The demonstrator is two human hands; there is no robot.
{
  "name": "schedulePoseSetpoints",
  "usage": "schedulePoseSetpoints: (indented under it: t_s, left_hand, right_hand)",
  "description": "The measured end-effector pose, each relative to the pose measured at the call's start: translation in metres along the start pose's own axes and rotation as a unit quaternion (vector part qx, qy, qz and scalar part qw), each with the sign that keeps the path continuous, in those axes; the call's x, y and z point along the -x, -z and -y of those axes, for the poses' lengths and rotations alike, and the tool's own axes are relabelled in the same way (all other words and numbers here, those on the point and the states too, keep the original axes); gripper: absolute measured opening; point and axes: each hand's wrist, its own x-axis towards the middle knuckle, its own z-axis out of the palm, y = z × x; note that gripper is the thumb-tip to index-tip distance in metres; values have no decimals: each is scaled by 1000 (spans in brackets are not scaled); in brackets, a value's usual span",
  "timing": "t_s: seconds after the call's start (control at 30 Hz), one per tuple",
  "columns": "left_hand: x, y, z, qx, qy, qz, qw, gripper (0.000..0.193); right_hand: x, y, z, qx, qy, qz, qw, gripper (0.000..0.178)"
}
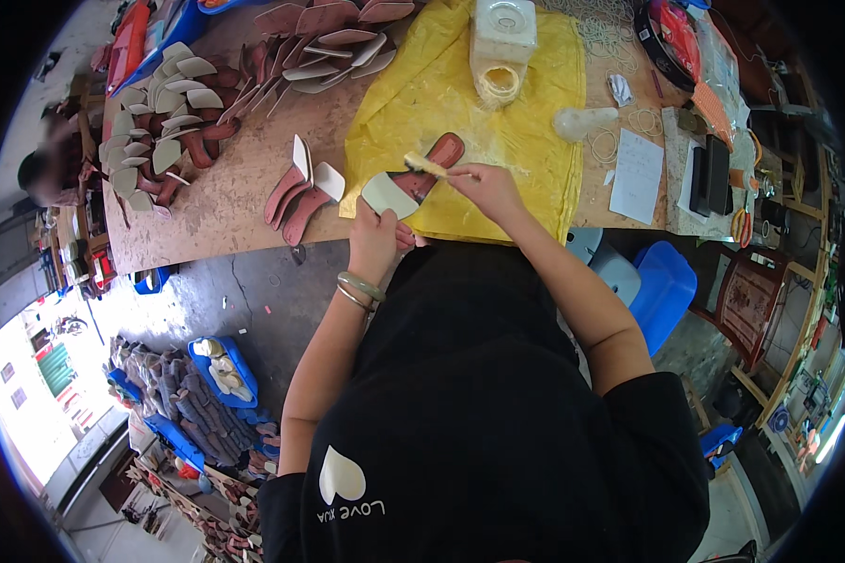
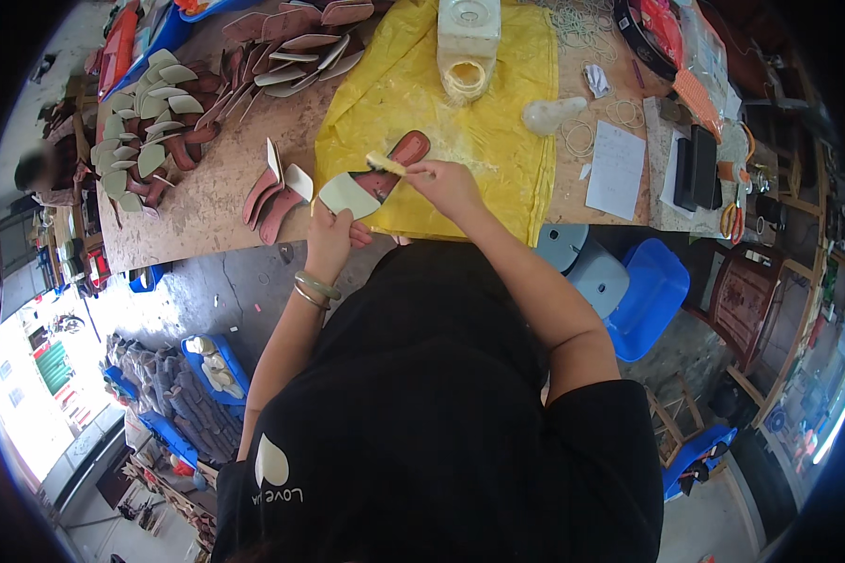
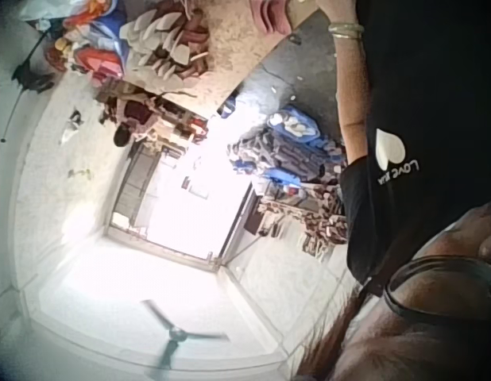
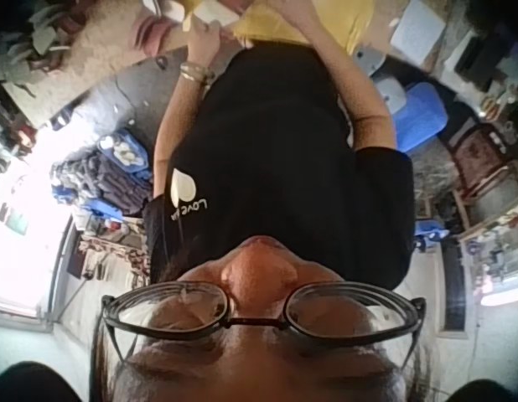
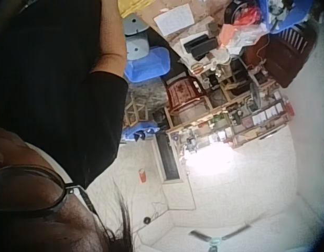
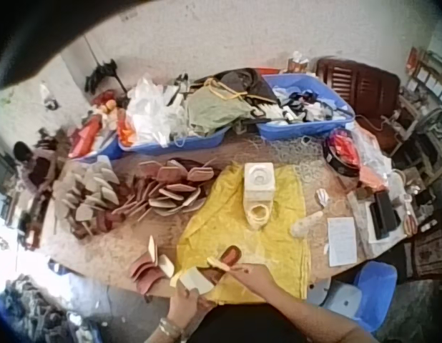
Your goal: Applying adhesive to shoe insole components using a small brush in a manufacturing setting.
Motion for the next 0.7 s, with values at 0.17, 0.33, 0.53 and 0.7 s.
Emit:
schedulePoseSetpoints:
  t_s: [0.17, 0.33, 0.53, 0.7]
  left_hand:
    - [3, 10, 2, 16, 3, -4, 1000, 33]
    - [6, 12, -5, 29, 11, 8, 999, 31]
    - [3, 17, -1, 72, 30, -4, 997, 29]
    - [-4, 16, 0, 94, 30, -19, 995, 29]
  right_hand:
    - [-6, 30, 18, 207, 82, -69, 972, 21]
    - [-24, 46, -4, 228, 108, -109, 961, 21]
    - [-11, 53, -10, 177, 77, -115, 975, 23]
    - [17, 40, -12, 168, 22, -98, 981, 24]
